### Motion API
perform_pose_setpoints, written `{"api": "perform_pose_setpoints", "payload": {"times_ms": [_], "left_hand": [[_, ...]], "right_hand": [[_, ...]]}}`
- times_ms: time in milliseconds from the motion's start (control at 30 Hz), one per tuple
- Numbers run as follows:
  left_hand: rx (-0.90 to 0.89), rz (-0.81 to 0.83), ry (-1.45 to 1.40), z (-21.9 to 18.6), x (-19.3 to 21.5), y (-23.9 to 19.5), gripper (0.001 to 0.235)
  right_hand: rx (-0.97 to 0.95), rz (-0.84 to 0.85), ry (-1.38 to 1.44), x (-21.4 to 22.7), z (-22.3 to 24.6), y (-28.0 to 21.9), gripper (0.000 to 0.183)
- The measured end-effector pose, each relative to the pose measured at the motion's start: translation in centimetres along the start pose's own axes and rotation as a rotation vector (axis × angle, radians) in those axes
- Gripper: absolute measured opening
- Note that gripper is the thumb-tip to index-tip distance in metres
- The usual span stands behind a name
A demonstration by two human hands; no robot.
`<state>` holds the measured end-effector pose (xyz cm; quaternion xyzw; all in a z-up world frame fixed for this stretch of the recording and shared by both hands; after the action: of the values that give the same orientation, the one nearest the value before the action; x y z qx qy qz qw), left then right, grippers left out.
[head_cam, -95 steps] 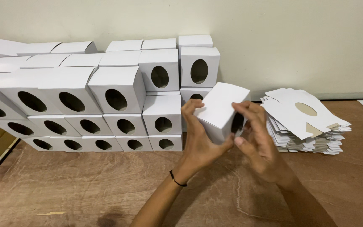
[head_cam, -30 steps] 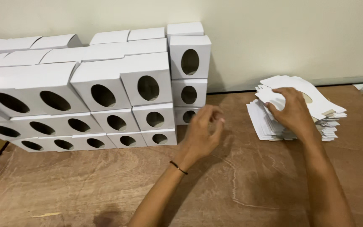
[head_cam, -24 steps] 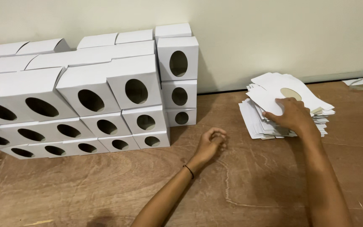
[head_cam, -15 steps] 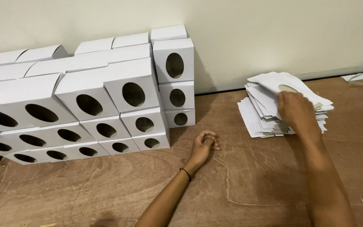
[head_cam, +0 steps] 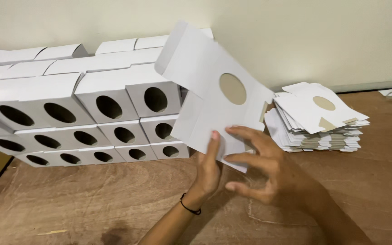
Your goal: The person assembles white cardboard boxes by folding flat sheets along pre-scored lines and tucking flaps into slots. They repeatedly pick up sheets from a stack, fold them into box shapes, and place the finished boxes into a growing stack.
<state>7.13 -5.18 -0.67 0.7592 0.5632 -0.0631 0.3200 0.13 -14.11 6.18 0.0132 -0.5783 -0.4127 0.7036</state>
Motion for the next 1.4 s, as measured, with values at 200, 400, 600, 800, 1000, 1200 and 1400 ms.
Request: {"api": "perform_pose_setpoints", "payload": {"times_ms": [200,400,600,800,1000,1200,1400], "left_hand": [[0.070,0.312,0.413,1.9,-0.4,-0.5,0.044],[-0.076,0.448,0.468,-3.1,-2.3,-0.1,0.061],[-0.142,0.447,0.482,-3.3,-2.8,-0.3,0.070],[-0.400,0.409,0.449,-4.1,-3.3,-1.0,0.059],[-0.372,0.382,0.433,-3.7,-2.7,-0.9,0.064],[-0.376,0.505,0.380,-2.9,-3.1,0.2,0.109],[-0.341,0.703,0.583,-4.9,-4.3,-1.3,0.147]], "right_hand": [[-0.324,-0.319,0.038,1.1,-4.9,-0.7,0.096],[-0.193,-0.420,0.058,1.2,-4.7,-0.6,0.089],[-0.353,-0.360,0.205,0.6,-5.5,-0.5,0.082],[-0.373,-0.294,0.145,-0.3,-6.6,-1.0,0.096],[-0.421,-0.275,0.331,-0.9,-6.3,-0.4,0.106],[-0.302,-0.308,0.395,0.5,-5.9,-0.9,0.099],[-0.588,-0.136,0.577,-0.5,-5.7,-1.0,0.130]]}}
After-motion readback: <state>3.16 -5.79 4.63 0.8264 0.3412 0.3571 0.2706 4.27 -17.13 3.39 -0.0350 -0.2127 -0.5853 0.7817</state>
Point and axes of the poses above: each hand's wrist, its own y-axis towards the middle knuckle, its own x-axis out of the back of the hand, z = x × y, the point moved 9 cm from there along y, towards the middle knuckle, and after that the axes turned 6 degrees about z, right-handed, at the moved point
